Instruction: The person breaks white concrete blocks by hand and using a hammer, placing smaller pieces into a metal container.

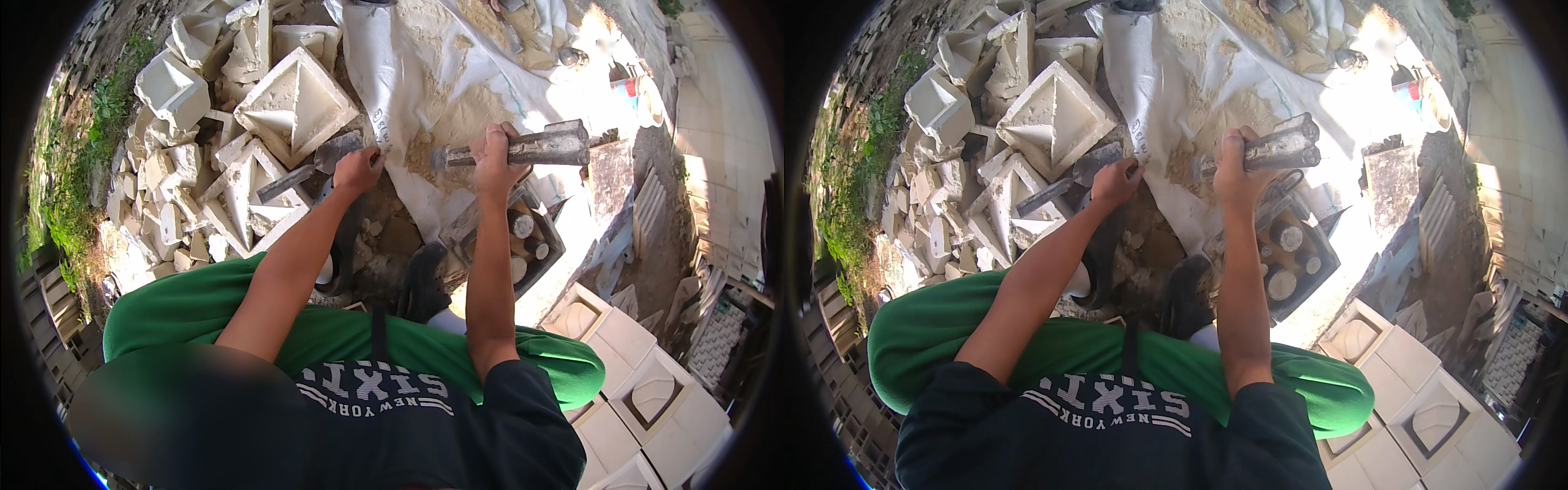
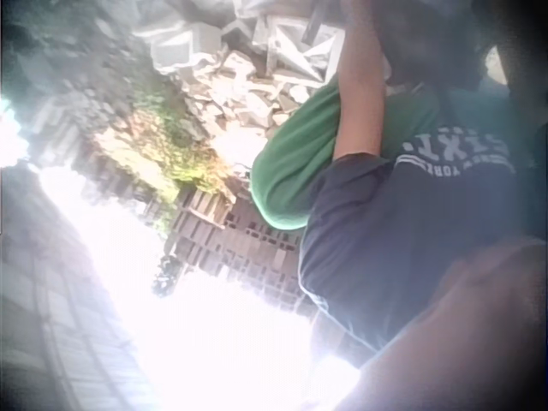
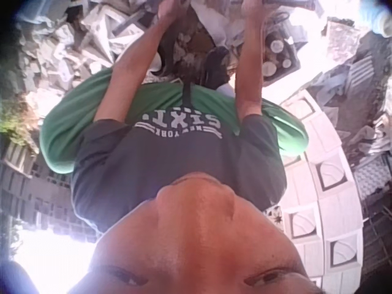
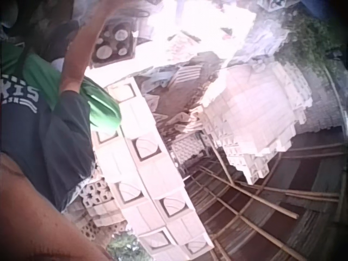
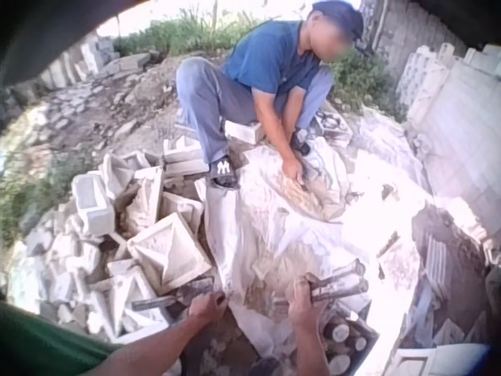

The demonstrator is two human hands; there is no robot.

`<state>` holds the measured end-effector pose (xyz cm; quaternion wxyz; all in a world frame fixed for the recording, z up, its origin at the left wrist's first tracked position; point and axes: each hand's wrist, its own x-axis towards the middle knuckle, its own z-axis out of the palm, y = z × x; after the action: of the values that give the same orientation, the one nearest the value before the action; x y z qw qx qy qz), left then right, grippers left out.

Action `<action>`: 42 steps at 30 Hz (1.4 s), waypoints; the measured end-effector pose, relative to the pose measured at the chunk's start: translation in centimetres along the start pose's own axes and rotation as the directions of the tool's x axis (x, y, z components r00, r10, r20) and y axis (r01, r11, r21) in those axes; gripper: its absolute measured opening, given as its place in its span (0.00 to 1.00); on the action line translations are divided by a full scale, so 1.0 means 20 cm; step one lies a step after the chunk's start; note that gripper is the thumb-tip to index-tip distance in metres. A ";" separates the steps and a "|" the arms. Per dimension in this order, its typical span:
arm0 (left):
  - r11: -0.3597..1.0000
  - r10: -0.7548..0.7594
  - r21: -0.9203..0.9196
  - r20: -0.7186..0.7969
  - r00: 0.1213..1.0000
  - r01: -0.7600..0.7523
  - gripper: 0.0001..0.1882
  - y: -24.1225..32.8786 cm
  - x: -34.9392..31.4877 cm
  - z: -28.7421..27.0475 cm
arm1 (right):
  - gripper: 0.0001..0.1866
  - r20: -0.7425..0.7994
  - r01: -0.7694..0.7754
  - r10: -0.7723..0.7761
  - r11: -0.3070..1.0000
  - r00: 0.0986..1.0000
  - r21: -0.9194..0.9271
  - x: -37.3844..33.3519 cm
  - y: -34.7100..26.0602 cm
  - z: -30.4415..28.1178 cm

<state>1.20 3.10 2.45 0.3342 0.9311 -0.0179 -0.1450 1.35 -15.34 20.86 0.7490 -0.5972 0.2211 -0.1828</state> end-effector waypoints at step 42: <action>1.000 0.017 -0.015 -0.009 1.000 -0.017 0.15 0.00 0.00 0.02 | 0.14 0.101 0.050 -0.047 0.999 0.994 -0.022 -0.01 -0.06 0.00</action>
<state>1.18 2.90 2.12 0.3424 0.9290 -0.0234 -0.1383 1.13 -15.56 21.95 0.7472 -0.6200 0.1707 -0.1679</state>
